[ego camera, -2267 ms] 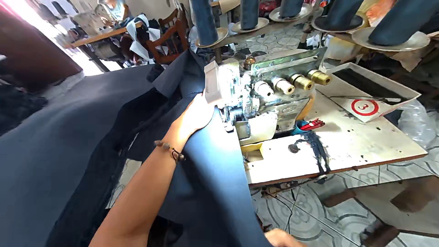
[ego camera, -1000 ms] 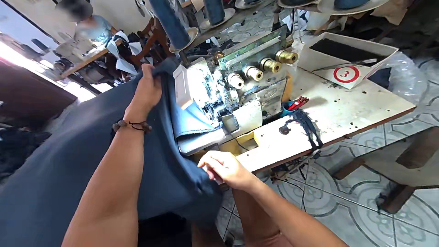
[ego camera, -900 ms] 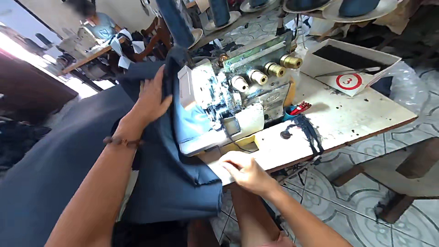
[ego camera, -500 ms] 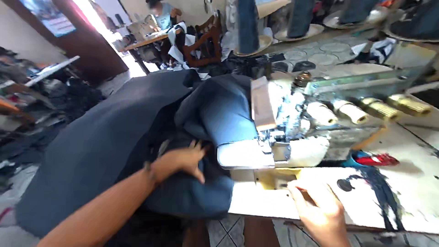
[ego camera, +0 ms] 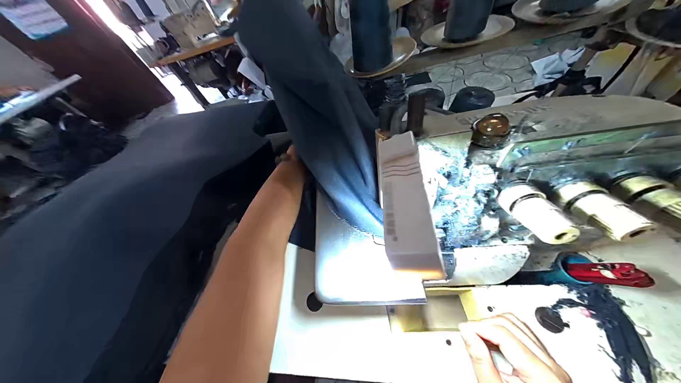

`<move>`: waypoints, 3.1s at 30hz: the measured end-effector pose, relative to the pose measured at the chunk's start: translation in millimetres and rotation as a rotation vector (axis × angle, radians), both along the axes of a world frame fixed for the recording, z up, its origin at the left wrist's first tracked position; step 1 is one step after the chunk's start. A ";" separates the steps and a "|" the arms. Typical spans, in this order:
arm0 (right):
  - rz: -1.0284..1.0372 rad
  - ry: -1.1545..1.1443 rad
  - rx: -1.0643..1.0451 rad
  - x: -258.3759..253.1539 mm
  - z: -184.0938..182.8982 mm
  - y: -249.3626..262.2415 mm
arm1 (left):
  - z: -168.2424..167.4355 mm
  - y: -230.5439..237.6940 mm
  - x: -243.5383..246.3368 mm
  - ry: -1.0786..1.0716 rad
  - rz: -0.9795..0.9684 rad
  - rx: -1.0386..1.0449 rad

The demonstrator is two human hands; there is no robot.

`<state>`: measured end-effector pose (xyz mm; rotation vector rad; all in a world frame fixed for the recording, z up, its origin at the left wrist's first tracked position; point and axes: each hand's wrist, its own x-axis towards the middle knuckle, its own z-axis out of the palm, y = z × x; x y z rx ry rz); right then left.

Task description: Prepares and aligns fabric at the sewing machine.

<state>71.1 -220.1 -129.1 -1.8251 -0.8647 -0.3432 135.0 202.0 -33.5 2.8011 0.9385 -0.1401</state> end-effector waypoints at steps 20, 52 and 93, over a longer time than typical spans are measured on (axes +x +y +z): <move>-0.128 -0.193 -0.069 -0.6 -9.7 9.3 | 60.1 -25.5 -367.4 -0.338 0.096 0.262; 0.524 1.189 0.283 -153.4 3.0 36.2 | -25.3 -243.2 -342.5 -0.307 -0.806 -0.288; 0.040 0.500 0.466 -81.7 34.2 -158.8 | 31.0 -141.3 -284.2 -0.046 -0.916 0.063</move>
